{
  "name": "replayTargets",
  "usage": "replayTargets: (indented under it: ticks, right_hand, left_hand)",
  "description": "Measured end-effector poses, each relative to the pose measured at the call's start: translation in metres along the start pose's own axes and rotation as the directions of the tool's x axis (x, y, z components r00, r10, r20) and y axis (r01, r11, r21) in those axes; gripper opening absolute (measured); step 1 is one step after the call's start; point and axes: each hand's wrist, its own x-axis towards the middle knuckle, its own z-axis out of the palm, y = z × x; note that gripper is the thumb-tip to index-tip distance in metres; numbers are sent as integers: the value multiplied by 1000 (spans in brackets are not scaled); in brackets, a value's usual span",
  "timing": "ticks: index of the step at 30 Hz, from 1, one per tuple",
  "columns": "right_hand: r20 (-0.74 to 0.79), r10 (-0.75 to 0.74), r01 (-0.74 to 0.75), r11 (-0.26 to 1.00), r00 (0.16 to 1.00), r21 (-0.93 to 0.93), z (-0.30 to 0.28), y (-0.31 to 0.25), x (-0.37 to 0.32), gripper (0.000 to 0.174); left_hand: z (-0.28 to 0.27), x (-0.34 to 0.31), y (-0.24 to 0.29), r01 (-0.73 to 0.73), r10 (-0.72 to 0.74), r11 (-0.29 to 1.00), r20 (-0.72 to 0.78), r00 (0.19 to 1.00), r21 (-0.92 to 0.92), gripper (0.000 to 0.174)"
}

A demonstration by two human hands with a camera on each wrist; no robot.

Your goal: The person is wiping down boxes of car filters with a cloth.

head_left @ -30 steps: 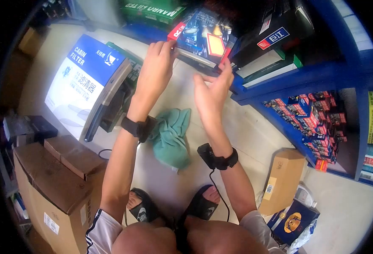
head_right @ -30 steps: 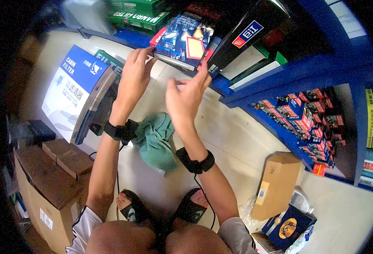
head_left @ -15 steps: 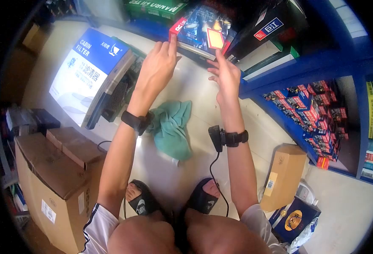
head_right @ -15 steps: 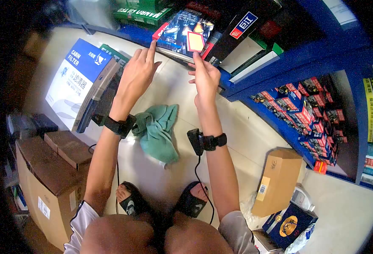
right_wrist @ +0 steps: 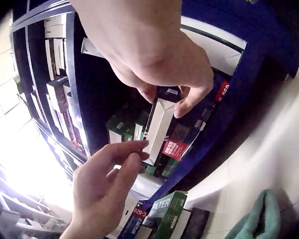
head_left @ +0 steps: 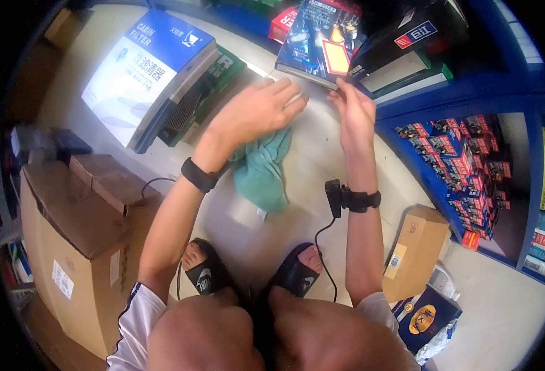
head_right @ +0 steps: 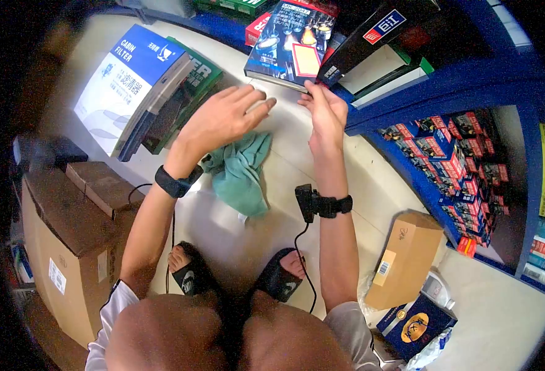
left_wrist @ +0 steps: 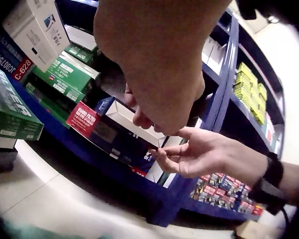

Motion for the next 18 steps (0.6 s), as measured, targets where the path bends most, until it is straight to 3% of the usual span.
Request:
replayTargets:
  ticks: [2, 4, 6, 7, 9, 10, 12, 13, 14, 16, 17, 18]
  right_hand:
    - [41, 2, -1, 1000, 999, -31, -12, -6, -15, 21]
    - [99, -10, 16, 998, 995, -59, -19, -11, -33, 22]
    - [98, 21, -15, 998, 995, -68, -27, -16, -54, 24]
    - [109, 61, -51, 994, 992, -95, -32, -17, -63, 26]
    - [140, 123, -100, 983, 983, -156, -42, -15, -74, 30]
    - [138, 130, -108, 982, 982, -157, -48, -11, -79, 30]
    - [203, 184, -136, 964, 962, -230, -56, -4, -90, 31]
    - [203, 187, -138, 963, 961, -231, -56, -2, -95, 31]
    - [219, 208, -154, 959, 953, -239, -56, 1, -100, 31]
    - [231, 233, -175, 953, 945, -247, -51, 5, -111, 31]
    - [248, 233, -169, 953, 940, -251, -48, 6, -116, 30]
    - [266, 230, -162, 953, 936, -255, -46, 6, -119, 30]
  left_hand:
    - [-7, -11, 12, -66, 65, 998, 104, 992, 4, 23]
    - [-12, -26, 22, -61, 63, 998, 83, 995, -30, 14]
    - [-17, -49, 29, 81, -67, 987, 103, 992, -138, 19]
    - [-21, -60, 31, 85, -70, 986, 110, 992, -142, 19]
    - [-28, -82, 34, 378, -341, 912, 215, 915, -158, 26]
    - [-28, -89, 36, 382, -344, 910, 222, 913, -160, 26]
    - [-29, -101, 38, 689, -668, 503, 272, 693, -522, 33]
    - [-32, -106, 35, 759, -669, 363, 415, 616, -541, 42]
    - [-31, -107, 38, 761, -669, 360, 419, 614, -540, 42]
    - [-31, -107, 46, 720, -700, 64, 483, 526, -691, 48]
    - [-32, -108, 46, 716, -670, -14, 538, 512, -698, 55]
    - [-30, -111, 47, 717, -668, -15, 540, 511, -697, 55]
